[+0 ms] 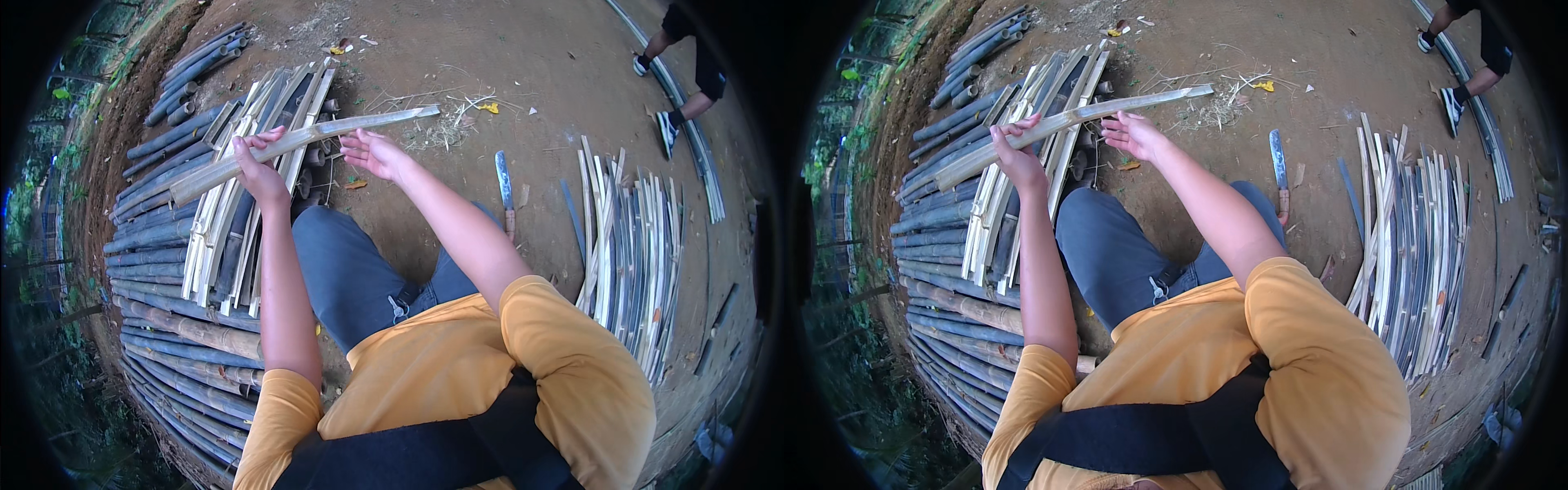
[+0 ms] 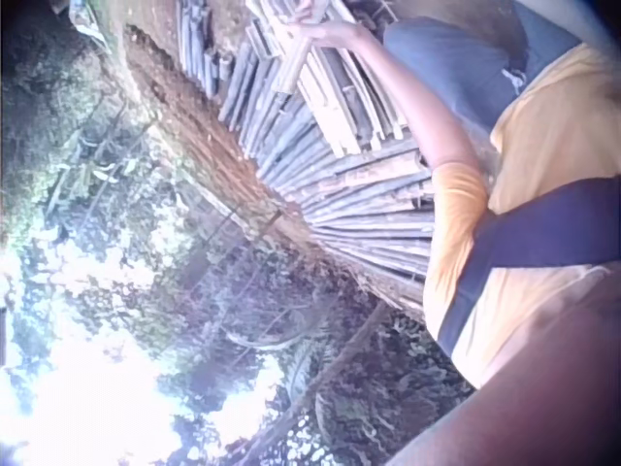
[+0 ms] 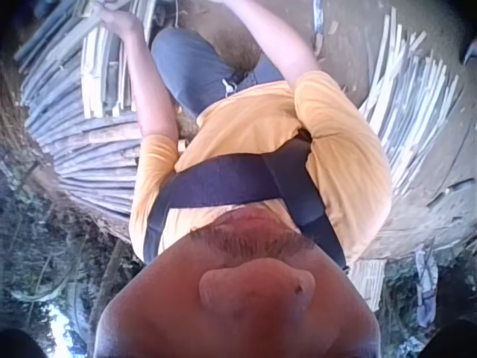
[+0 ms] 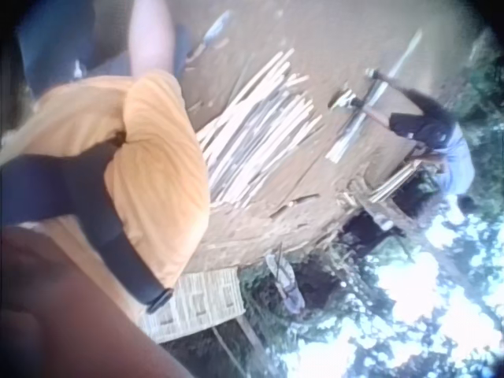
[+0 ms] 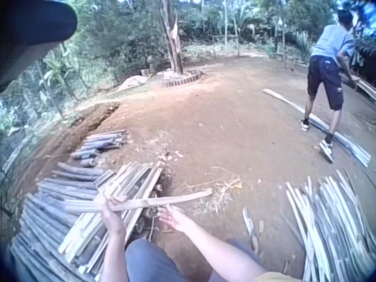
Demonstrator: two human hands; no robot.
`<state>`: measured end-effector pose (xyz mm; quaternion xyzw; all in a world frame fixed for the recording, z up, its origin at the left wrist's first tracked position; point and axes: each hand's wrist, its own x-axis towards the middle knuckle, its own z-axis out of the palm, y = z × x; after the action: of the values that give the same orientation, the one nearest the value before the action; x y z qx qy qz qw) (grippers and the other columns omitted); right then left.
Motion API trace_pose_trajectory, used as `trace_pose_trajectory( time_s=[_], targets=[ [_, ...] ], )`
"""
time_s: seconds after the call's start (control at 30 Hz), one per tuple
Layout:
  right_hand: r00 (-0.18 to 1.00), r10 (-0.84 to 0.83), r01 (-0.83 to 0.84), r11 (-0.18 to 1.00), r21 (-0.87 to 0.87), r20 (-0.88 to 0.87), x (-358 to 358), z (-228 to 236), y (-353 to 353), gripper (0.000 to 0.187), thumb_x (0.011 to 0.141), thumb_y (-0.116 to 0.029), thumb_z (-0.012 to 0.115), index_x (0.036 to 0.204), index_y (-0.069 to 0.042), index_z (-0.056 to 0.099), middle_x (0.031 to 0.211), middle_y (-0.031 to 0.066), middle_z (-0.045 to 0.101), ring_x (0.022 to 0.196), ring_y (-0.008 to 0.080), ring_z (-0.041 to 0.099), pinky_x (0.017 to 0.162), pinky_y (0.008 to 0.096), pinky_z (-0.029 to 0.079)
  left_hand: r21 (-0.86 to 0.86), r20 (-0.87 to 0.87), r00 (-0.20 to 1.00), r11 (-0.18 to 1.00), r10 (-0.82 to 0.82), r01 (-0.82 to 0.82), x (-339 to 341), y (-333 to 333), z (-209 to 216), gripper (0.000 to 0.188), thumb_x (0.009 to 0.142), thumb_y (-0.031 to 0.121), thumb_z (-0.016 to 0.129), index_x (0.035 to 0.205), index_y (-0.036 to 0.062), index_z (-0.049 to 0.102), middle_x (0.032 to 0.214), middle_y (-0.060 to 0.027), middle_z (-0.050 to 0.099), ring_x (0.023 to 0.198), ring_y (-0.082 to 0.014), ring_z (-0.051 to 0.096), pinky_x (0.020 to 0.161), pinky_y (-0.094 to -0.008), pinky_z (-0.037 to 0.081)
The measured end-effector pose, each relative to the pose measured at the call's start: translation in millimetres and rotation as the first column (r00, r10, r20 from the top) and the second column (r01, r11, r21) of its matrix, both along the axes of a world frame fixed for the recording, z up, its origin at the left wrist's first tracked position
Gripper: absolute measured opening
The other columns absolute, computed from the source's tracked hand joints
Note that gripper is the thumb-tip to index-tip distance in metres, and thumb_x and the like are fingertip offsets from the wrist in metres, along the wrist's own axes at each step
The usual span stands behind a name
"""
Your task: The person processes a long strip of bamboo using a knife to shave and smooth the surface. They hold the bamboo strip in one hand and repeatedly scrape the knife along the edges and surface to remove excess material.
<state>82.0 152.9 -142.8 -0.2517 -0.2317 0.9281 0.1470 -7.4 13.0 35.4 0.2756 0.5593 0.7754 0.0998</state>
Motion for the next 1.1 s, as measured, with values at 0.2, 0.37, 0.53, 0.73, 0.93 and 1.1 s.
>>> trace_pose_trajectory(
  time_s=[0.2, 0.37, 0.53, 0.73, 0.93, 1.1],
  targets=[
    [0.549, -0.537, -0.23, 0.64, 0.733, 0.64, 215, -133, 62, 0.039, 0.101, -0.038, 0.05, 0.12, -0.009, 0.068, 0.102, 0.0134, 0.074, 0.083, 0.0215, 0.071, 0.074, 0.0357, 0.056, -0.005, -0.004, 0.999, 0.999, 0.051, -0.051, -1, 26, -19, 0.038, 0.106, 0.036, 0.035, 0.079, 0.0096, 0.036, 0.069, -0.011, 0.05, 0.088, -0.0355, 0.065, 0.097, -0.0524, 0.046],
    [-0.145, -0.507, -0.562, 0.749, 0.351, 0.85, 347, -180, 23, 0.051, 0.086, -0.043, 0.069, 0.118, -0.004, 0.059, 0.118, 0.0217, 0.061, 0.114, 0.0384, 0.06, 0.095, 0.0479, 0.05, -0.038, -0.013, 0.987, 0.986, 0.162, -0.162, -17, -12, -20, 0.04, 0.107, 0.039, 0.032, 0.079, 0.0104, 0.034, 0.068, -0.0084, 0.046, 0.085, -0.0331, 0.064, 0.096, -0.054, 0.046],
    [0.039, -0.442, -0.579, 0.721, 0.381, 0.896, 371, -211, 9, 0.054, 0.075, -0.031, 0.083, 0.114, -0.004, 0.058, 0.116, 0.0218, 0.062, 0.111, 0.0376, 0.062, 0.095, 0.0471, 0.051, -0.023, -0.011, 0.992, 0.992, 0.123, -0.124, -20, -5, -27, 0.037, 0.108, 0.035, 0.032, 0.081, 0.0097, 0.033, 0.069, -0.009, 0.046, 0.082, -0.0317, 0.063, 0.093, -0.0493, 0.047],
    [-0.049, -0.426, -0.612, 0.728, 0.31, 0.903, 352, -215, 20, 0.056, 0.074, -0.028, 0.084, 0.115, -0.003, 0.055, 0.118, 0.0217, 0.061, 0.113, 0.0376, 0.062, 0.095, 0.0469, 0.051, -0.059, 0.05, 0.988, 0.988, 0.148, -0.145, -11, -4, -15, 0.042, 0.106, 0.046, 0.039, 0.084, 0.0101, 0.035, 0.075, -0.0079, 0.048, 0.089, -0.0291, 0.063, 0.097, -0.0467, 0.045],
    [-0.035, -0.284, -0.585, 0.783, 0.211, 0.958, 348, -193, 40, 0.036, 0.076, -0.022, 0.083, 0.101, -0.001, 0.069, 0.104, 0.0197, 0.071, 0.097, 0.0352, 0.07, 0.083, 0.0456, 0.058, -0.001, -0.041, 0.998, 0.999, -0.049, 0.049, -22, 1, -18, 0.009, 0.101, 0.015, 0.048, 0.102, 0.0106, 0.04, 0.095, -0.0084, 0.054, 0.106, -0.0275, 0.061, 0.102, -0.0446, 0.044],
    [-0.053, -0.259, -0.565, 0.804, 0.185, 0.964, 347, -179, 44, 0.032, 0.077, -0.024, 0.082, 0.099, -0.003, 0.073, 0.099, 0.0176, 0.073, 0.094, 0.0312, 0.072, 0.08, 0.0429, 0.059, -0.035, -0.064, 0.989, 0.991, -0.131, 0.129, -22, 9, -12, 0.014, 0.101, 0.006, 0.046, 0.114, 0.0095, 0.04, 0.106, -0.011, 0.058, 0.12, -0.0301, 0.057, 0.109, -0.0478, 0.04]
  ],
)
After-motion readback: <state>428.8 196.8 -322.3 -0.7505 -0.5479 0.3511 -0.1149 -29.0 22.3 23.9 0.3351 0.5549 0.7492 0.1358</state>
